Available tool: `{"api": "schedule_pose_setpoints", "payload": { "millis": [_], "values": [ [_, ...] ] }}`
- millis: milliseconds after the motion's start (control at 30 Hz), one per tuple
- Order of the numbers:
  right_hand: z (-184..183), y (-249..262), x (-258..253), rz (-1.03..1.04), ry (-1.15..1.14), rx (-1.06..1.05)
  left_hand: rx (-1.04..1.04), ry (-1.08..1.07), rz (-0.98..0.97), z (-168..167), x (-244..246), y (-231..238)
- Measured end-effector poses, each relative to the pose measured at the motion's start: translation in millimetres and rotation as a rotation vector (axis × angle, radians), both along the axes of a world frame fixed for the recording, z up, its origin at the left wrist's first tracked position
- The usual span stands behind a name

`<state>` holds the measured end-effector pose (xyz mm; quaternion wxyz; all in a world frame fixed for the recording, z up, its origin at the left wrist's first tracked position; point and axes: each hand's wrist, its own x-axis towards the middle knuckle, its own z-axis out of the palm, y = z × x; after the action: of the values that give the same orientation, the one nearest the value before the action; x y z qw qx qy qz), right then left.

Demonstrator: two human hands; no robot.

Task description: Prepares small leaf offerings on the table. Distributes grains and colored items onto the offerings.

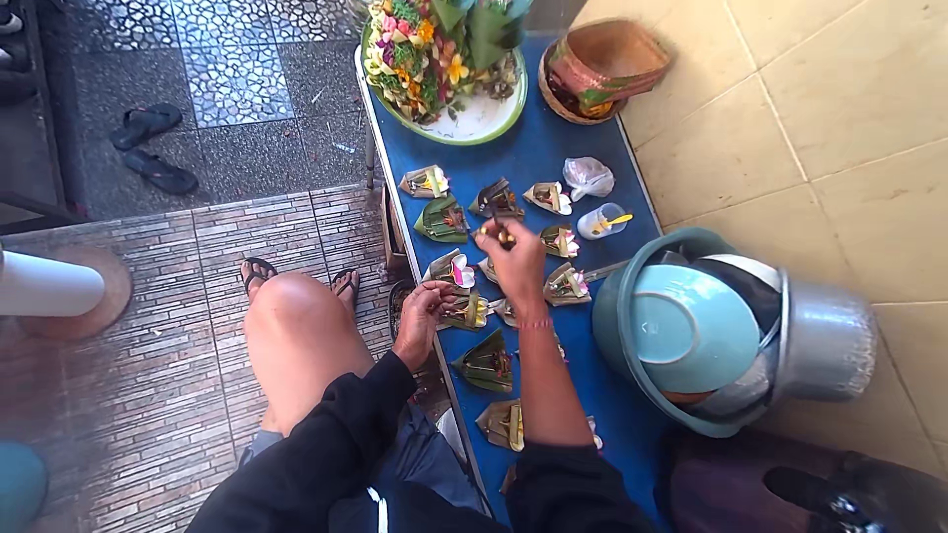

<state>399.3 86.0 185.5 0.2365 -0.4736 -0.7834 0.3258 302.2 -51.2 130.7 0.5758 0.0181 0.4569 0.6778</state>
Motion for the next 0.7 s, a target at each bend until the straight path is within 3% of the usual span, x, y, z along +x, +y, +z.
{"api": "schedule_pose_setpoints", "payload": {
  "millis": [200,400,567,700],
  "values": [
    [-30.2,111.8,-78.8,-0.011,-0.337,0.002,0.004,0.006,0.0,6.3,-10.5,-4.1],
    [-59.0,147.8,-106.3,-0.02,-0.563,-0.05,0.051,0.009,0.013,3.4,-24.2,-4.9],
    [-50.2,139.7,-90.7,-0.048,-0.41,0.013,0.04,0.005,0.025,3.5,-30.2,-5.9],
    [-25.2,78.2,-54.3,0.013,-0.109,-0.038,0.042,0.045,-0.004,1.3,-32.3,-7.8]
  ]
}}
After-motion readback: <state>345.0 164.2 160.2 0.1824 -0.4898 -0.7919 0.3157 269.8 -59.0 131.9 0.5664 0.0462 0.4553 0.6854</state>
